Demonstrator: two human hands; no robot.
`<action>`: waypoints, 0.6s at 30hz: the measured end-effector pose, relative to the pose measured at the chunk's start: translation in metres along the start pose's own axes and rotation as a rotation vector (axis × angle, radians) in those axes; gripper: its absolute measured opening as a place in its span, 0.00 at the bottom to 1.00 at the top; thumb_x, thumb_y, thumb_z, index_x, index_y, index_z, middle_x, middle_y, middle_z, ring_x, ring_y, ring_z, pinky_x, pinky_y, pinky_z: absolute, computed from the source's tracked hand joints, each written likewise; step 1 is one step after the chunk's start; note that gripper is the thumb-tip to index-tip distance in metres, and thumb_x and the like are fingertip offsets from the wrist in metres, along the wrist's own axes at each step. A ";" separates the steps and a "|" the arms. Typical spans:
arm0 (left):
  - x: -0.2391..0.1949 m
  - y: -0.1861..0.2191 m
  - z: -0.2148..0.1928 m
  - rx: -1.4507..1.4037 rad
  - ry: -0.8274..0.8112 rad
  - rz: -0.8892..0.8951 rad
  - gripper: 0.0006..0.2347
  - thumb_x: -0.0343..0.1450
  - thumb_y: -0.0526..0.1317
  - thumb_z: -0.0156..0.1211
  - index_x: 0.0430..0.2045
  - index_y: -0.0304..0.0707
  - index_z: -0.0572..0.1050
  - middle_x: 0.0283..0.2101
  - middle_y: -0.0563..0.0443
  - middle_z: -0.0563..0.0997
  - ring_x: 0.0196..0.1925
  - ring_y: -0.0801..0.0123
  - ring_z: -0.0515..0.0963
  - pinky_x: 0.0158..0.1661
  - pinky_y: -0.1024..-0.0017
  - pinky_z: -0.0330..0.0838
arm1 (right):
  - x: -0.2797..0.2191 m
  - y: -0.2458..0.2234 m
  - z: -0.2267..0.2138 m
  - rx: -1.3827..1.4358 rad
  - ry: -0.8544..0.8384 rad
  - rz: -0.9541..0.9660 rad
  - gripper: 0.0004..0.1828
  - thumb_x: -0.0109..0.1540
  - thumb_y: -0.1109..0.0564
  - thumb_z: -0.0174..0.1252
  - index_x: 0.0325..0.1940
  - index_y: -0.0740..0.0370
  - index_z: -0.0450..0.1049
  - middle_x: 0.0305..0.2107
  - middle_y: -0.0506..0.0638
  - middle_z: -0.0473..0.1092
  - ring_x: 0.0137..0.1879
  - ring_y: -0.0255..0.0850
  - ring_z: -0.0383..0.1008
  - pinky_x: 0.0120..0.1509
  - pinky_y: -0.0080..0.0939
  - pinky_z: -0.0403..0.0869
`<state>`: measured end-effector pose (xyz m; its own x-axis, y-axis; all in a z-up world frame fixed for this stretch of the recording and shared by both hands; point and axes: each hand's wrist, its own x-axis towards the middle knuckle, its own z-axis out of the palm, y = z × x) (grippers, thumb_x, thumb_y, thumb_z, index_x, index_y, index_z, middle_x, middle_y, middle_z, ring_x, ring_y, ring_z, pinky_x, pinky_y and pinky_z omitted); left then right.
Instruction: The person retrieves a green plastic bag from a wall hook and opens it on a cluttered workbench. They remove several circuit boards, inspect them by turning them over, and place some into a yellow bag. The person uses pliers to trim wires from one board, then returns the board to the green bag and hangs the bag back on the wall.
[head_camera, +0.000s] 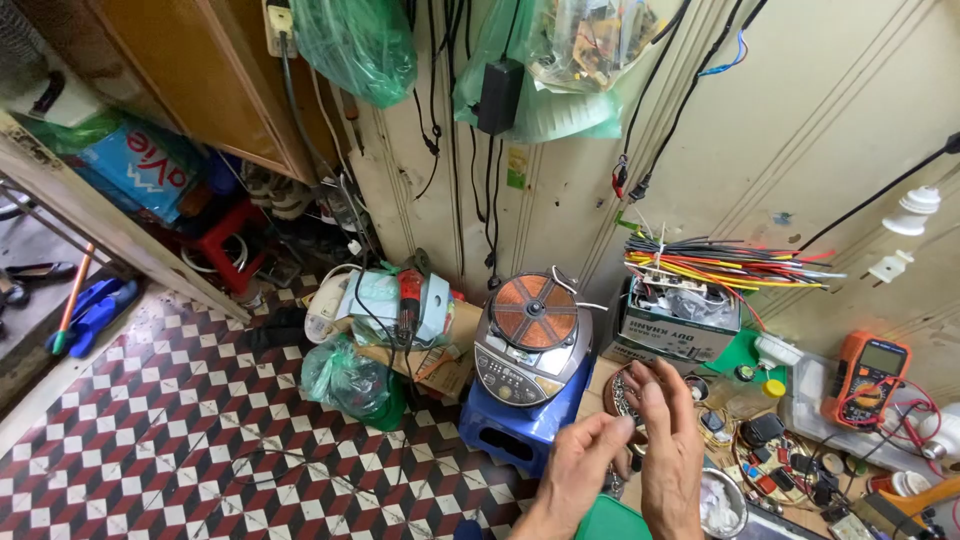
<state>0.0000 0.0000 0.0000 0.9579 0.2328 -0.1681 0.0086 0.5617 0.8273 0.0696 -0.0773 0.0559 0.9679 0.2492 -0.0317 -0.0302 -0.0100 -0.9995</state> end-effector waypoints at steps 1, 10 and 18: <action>0.009 0.006 -0.010 -0.004 -0.005 0.004 0.15 0.77 0.48 0.58 0.37 0.30 0.78 0.27 0.54 0.76 0.29 0.81 0.72 0.34 0.79 0.64 | 0.003 0.011 -0.005 -0.005 0.002 -0.006 0.30 0.69 0.49 0.47 0.72 0.66 0.60 0.62 0.60 0.70 0.66 0.45 0.72 0.67 0.40 0.68; 0.057 0.134 -0.046 0.294 0.340 0.366 0.19 0.74 0.49 0.48 0.52 0.36 0.76 0.57 0.43 0.79 0.60 0.64 0.76 0.62 0.63 0.67 | 0.042 -0.055 0.018 -0.172 -0.250 -0.277 0.34 0.65 0.59 0.53 0.76 0.63 0.57 0.67 0.57 0.64 0.70 0.45 0.68 0.69 0.44 0.70; 0.203 0.203 -0.079 0.087 0.224 0.511 0.32 0.71 0.48 0.60 0.68 0.31 0.58 0.68 0.36 0.67 0.70 0.58 0.67 0.68 0.63 0.59 | 0.087 -0.085 0.059 -0.267 -0.317 -0.355 0.46 0.61 0.58 0.60 0.79 0.61 0.44 0.72 0.62 0.54 0.72 0.53 0.64 0.67 0.51 0.72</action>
<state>0.1731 0.2240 0.0916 0.7621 0.6264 0.1636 -0.4077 0.2680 0.8729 0.1412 0.0024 0.1375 0.7832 0.5616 0.2670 0.3889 -0.1074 -0.9150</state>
